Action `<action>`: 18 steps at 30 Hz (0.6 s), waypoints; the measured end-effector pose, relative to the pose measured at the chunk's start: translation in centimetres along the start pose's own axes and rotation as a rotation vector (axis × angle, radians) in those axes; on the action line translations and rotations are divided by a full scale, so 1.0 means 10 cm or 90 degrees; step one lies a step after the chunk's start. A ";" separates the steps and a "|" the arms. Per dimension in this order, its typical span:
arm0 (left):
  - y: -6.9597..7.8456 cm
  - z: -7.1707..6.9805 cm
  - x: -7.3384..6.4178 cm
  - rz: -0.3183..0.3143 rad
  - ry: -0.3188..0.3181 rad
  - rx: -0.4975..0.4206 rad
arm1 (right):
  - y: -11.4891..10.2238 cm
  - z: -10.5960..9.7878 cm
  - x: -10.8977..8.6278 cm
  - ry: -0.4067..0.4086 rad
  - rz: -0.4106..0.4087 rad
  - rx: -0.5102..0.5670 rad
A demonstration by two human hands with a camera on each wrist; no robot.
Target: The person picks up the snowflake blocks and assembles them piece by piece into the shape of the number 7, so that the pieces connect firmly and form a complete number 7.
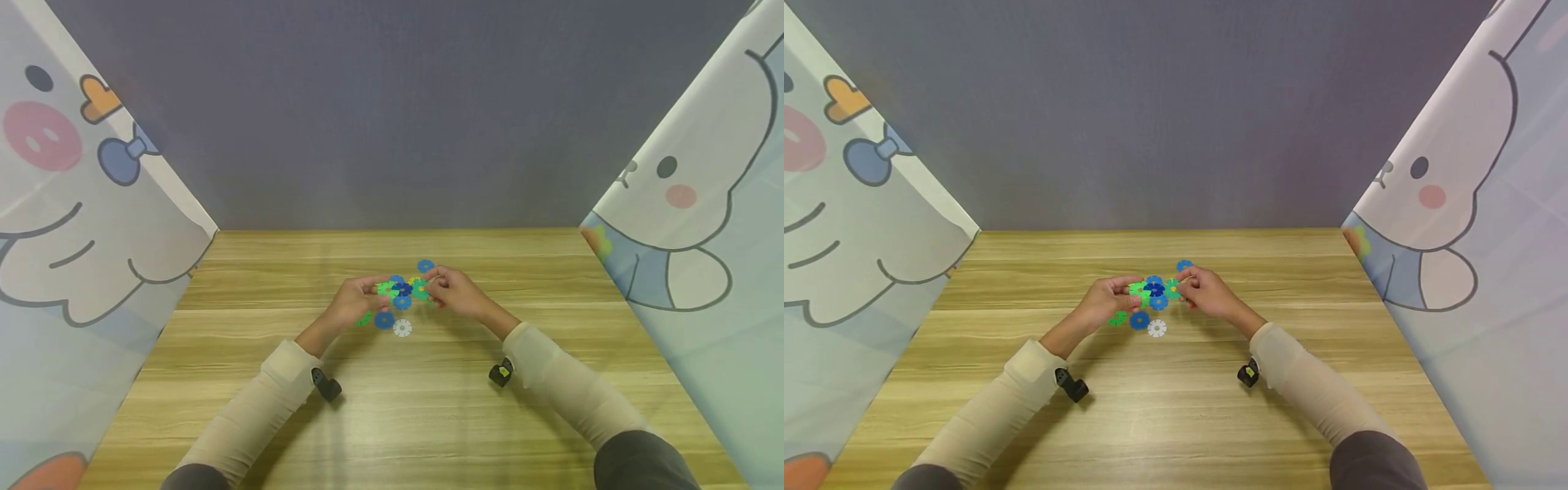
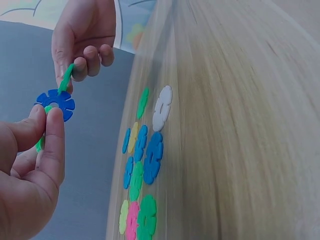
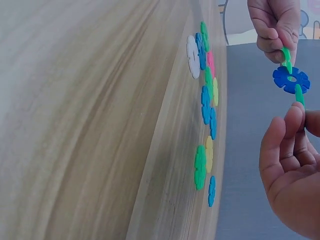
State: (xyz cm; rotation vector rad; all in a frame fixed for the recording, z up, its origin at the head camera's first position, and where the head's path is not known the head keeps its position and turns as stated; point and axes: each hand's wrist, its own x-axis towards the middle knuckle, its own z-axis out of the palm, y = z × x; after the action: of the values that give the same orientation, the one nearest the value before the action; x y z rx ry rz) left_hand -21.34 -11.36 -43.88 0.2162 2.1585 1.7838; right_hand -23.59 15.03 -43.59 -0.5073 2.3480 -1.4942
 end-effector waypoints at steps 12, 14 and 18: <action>0.00 0.02 0.02 0.015 -0.014 0.019 | -0.02 0.03 0.01 -0.013 0.029 0.095; 0.00 0.02 0.02 0.017 -0.020 0.020 | -0.03 0.03 0.00 -0.013 0.032 0.100; 0.02 0.03 0.01 0.019 -0.027 0.014 | -0.01 0.04 0.00 -0.013 0.034 0.099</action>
State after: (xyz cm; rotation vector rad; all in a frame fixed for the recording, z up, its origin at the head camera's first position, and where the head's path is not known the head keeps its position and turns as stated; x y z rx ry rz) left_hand -21.36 -11.02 -43.78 0.2913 2.1577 1.7562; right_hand -23.43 14.63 -43.66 -0.4149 2.1893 -1.6220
